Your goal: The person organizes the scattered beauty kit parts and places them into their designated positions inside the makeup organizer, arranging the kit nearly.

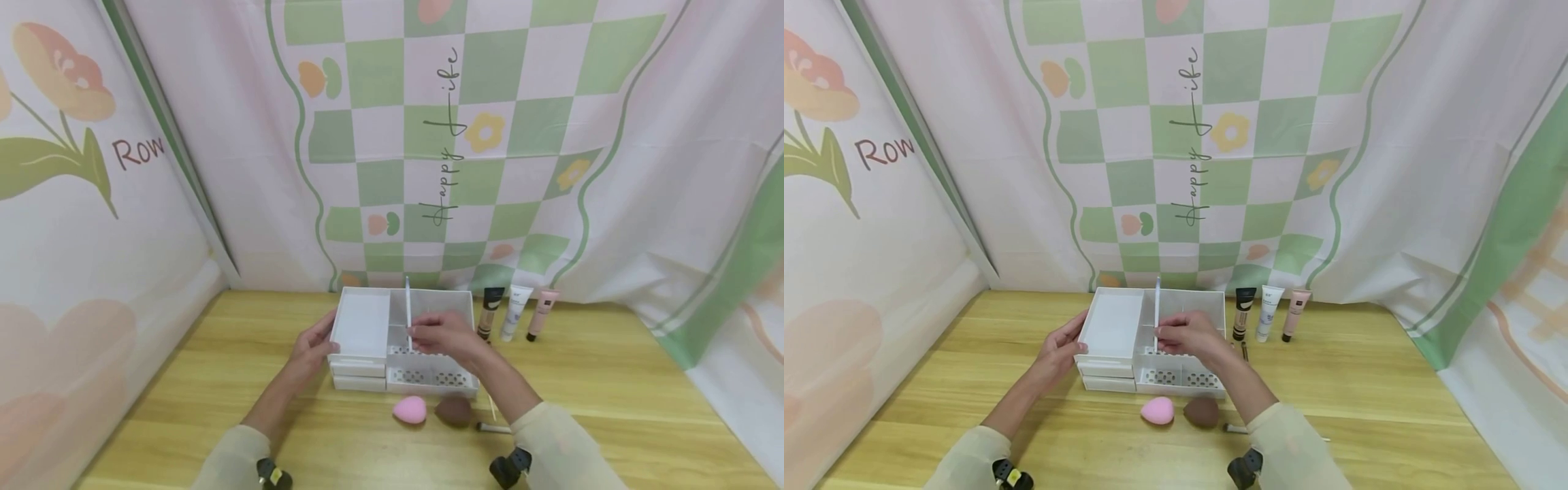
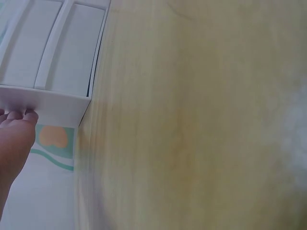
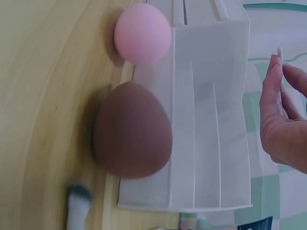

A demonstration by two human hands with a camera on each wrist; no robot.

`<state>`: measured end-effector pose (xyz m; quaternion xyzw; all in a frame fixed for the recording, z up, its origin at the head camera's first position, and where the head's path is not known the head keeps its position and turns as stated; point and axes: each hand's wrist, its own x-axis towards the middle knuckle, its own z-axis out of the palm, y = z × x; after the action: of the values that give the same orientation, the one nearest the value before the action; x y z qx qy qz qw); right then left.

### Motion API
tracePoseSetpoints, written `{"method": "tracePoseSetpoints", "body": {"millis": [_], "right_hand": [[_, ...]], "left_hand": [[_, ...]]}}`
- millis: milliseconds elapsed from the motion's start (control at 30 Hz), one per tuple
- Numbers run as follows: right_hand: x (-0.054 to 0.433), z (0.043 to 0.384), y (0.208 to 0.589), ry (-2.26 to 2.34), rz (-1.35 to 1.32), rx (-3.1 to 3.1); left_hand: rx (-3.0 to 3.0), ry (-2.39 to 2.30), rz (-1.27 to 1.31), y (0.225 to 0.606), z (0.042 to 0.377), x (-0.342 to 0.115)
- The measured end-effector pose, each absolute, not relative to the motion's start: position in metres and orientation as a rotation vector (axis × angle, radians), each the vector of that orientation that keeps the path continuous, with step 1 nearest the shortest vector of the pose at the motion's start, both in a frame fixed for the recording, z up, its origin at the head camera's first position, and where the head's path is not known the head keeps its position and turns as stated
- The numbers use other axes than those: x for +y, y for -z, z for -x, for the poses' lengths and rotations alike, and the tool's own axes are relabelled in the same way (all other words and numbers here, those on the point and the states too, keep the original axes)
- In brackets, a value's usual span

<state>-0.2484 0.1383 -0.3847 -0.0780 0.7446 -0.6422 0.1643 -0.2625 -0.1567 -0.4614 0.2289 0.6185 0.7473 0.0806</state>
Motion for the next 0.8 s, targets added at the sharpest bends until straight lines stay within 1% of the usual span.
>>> {"method": "tracePoseSetpoints", "body": {"millis": [333, 800], "right_hand": [[0.113, 0.256, 0.379, 1.798, 0.247, 2.102], [0.091, 0.265, 0.379, 1.787, 0.159, 2.078]], "left_hand": [[1.846, -2.231, -0.676, 0.461, 0.262, -0.157], [1.856, -2.212, -0.66, 0.46, 0.262, -0.156]]}}
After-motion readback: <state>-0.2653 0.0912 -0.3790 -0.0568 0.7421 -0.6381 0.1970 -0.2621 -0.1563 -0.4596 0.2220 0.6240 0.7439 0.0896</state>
